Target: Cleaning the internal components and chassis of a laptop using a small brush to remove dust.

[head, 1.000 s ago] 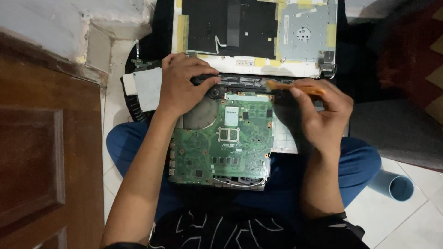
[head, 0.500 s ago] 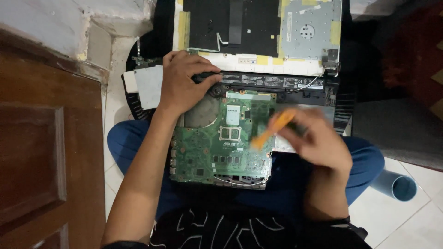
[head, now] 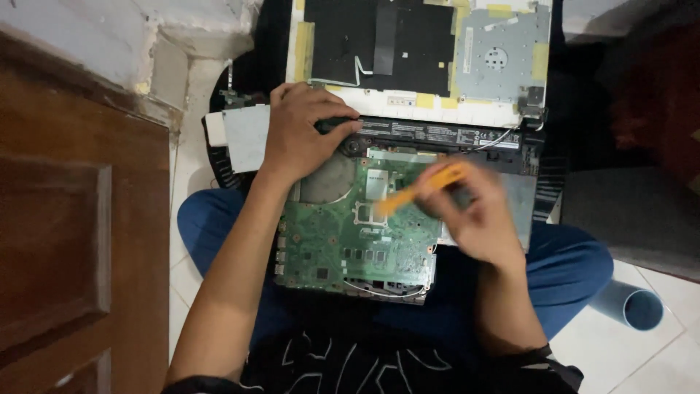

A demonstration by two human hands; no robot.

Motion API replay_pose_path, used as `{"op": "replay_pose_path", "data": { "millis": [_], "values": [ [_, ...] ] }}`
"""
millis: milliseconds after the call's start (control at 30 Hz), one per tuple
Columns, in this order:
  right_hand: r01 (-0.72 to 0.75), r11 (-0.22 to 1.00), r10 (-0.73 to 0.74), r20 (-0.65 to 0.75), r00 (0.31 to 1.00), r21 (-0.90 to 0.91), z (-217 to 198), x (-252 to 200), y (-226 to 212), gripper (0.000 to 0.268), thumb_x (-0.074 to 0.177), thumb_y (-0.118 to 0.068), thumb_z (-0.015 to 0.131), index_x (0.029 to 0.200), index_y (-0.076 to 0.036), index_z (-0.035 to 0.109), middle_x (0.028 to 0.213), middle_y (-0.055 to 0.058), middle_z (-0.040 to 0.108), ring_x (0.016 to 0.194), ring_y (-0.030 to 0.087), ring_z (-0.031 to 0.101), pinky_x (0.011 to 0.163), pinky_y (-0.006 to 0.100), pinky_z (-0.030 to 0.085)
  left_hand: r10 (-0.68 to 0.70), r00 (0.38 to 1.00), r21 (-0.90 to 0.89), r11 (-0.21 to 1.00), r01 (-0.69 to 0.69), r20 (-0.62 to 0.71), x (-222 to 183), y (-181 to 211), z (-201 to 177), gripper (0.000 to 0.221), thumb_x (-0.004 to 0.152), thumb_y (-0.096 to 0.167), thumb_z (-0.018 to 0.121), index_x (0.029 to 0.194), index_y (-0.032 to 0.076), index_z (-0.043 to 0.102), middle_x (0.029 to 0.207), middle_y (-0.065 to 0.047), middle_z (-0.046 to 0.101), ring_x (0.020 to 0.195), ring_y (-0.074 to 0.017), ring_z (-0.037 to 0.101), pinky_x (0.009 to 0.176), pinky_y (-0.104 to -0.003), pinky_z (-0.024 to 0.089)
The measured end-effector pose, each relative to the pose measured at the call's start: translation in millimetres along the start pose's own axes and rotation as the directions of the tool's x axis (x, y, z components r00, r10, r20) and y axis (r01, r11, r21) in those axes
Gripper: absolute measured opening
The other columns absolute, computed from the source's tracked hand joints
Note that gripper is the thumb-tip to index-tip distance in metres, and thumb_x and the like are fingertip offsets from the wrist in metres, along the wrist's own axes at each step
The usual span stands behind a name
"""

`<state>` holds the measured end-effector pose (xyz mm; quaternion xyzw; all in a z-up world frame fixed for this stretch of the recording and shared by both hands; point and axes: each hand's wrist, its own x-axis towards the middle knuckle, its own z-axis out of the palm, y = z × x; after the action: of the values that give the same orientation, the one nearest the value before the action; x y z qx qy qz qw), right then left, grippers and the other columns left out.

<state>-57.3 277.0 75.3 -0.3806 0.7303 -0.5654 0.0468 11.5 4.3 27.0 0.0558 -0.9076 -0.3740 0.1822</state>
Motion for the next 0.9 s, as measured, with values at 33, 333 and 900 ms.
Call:
{"op": "replay_pose_path", "data": {
  "millis": [33, 333, 900],
  "values": [
    [-0.024, 0.997, 0.017, 0.108, 0.994, 0.068, 6, -1, -9, 0.016, 0.084, 0.009, 0.076, 0.097, 0.0, 0.073, 0.083, 0.014, 0.074, 0.073, 0.027, 0.07, 0.073, 0.039, 0.057, 0.012, 1.0, -0.006, 1.0, -0.012, -0.004, -1, 1, -1, 0.006, 0.096, 0.024, 0.081, 0.102, 0.024, 0.08, 0.102, 0.0, 0.075, 0.099, -0.0251, 0.065, 0.114, -0.054, 0.025],
    [0.049, 0.999, -0.049, -0.064, 0.997, -0.002, 19, 3, 5, 0.01, 0.091, 0.005, 0.075, 0.098, -0.001, 0.075, 0.091, 0.014, 0.076, 0.081, 0.03, 0.074, 0.078, 0.039, 0.056, 0.007, 1.0, -0.009, 1.0, -0.007, 0.021, 1, 4, -5, 0.007, 0.098, 0.025, 0.079, 0.105, 0.025, 0.08, 0.103, 0.001, 0.074, 0.101, -0.024, 0.065, 0.115, -0.057, 0.024],
    [-0.165, 0.984, 0.173, -0.131, 0.976, 0.071, -35, 5, 16, 0.01, 0.096, 0.004, 0.073, 0.106, 0.002, 0.072, 0.083, 0.013, 0.069, 0.066, 0.018, 0.064, 0.068, 0.035, 0.057, -0.03, 0.999, 0.001, 1.0, 0.03, 0.027, 1, 8, -4, 0.007, 0.096, 0.026, 0.082, 0.103, 0.025, 0.081, 0.101, 0.0, 0.075, 0.101, -0.0253, 0.066, 0.115, -0.054, 0.027]
  ]
}}
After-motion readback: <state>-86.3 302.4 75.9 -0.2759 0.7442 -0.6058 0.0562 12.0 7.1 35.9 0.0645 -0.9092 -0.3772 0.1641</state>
